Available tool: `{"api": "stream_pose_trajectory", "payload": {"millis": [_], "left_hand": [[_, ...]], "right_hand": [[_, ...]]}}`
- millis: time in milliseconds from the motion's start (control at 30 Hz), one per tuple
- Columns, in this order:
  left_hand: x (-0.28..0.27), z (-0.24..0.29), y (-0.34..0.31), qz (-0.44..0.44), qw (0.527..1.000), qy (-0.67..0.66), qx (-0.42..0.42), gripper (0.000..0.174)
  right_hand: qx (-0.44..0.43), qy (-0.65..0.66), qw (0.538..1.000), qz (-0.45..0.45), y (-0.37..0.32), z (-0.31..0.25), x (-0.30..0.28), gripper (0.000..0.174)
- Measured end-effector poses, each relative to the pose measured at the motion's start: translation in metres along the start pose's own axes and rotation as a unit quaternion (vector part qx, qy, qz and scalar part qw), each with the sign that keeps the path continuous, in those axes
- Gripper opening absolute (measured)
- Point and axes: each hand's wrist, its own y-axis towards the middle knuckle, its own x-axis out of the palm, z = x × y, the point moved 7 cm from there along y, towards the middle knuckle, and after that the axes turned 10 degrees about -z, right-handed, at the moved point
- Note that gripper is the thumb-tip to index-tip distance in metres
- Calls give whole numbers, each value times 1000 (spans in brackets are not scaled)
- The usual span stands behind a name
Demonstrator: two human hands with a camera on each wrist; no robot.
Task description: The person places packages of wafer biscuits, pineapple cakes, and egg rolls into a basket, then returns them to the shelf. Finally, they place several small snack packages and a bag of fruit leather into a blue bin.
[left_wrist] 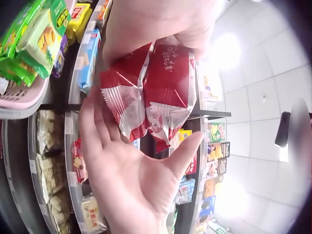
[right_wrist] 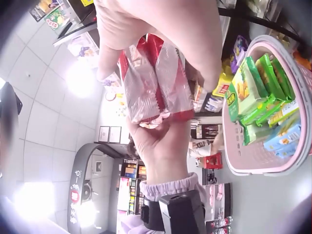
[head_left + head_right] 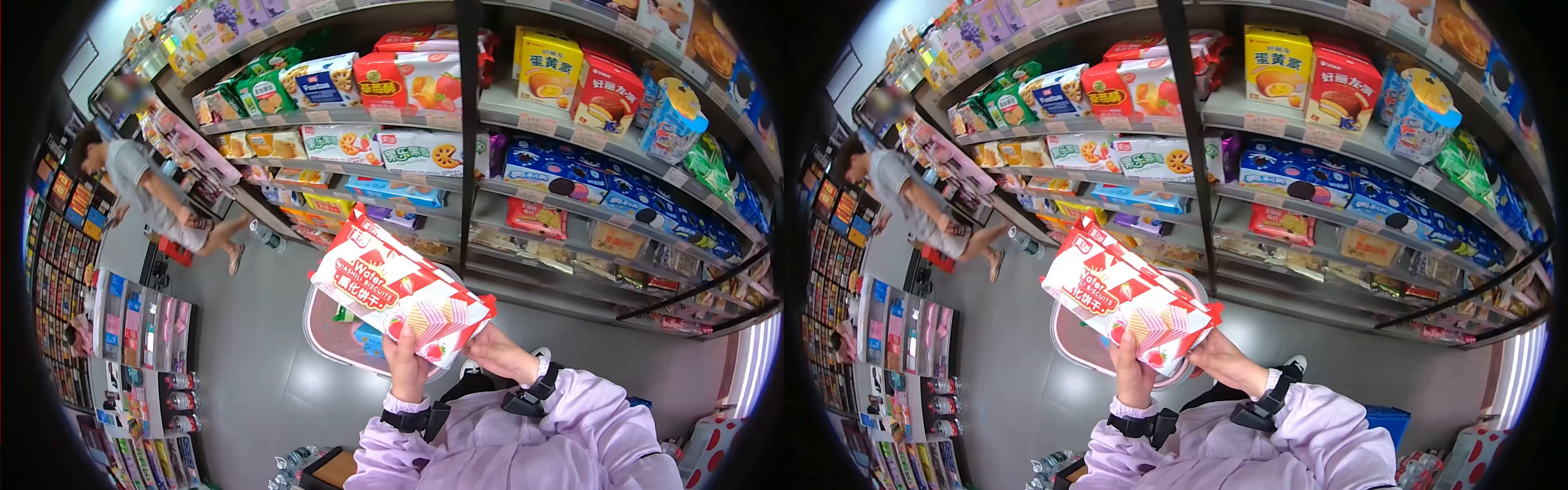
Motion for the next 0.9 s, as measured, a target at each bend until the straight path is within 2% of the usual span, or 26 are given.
{"api": "stream_pose_trajectory", "payload": {"millis": [33,133,267,433,633,700,800,900], "left_hand": [[3,-8,2,2,1000,-8,-12,51],[25,-26,5,-25,999,-26,-37,49],[37,-60,2,-44,995,-24,-92,48],[49,-102,-12,-95,975,-67,-190,48],[66,-129,-28,-148,957,-73,-239,48],[62,-135,-32,-182,945,-71,-261,47],[59,-138,-34,-242,928,-91,-269,56],[59,-137,-35,-212,932,-85,-282,61]], "right_hand": [[-49,8,999,23,2,-6,-2,80],[-100,59,988,102,-8,-10,-22,74],[-155,78,974,146,-29,-21,-34,67],[-171,37,959,223,-72,-36,-51,63],[-171,-4,941,292,-116,-51,-65,59],[-164,22,941,295,-129,-50,-74,59],[-153,41,938,308,-140,-52,-77,59],[-146,48,935,320,-157,-51,-86,58]]}}
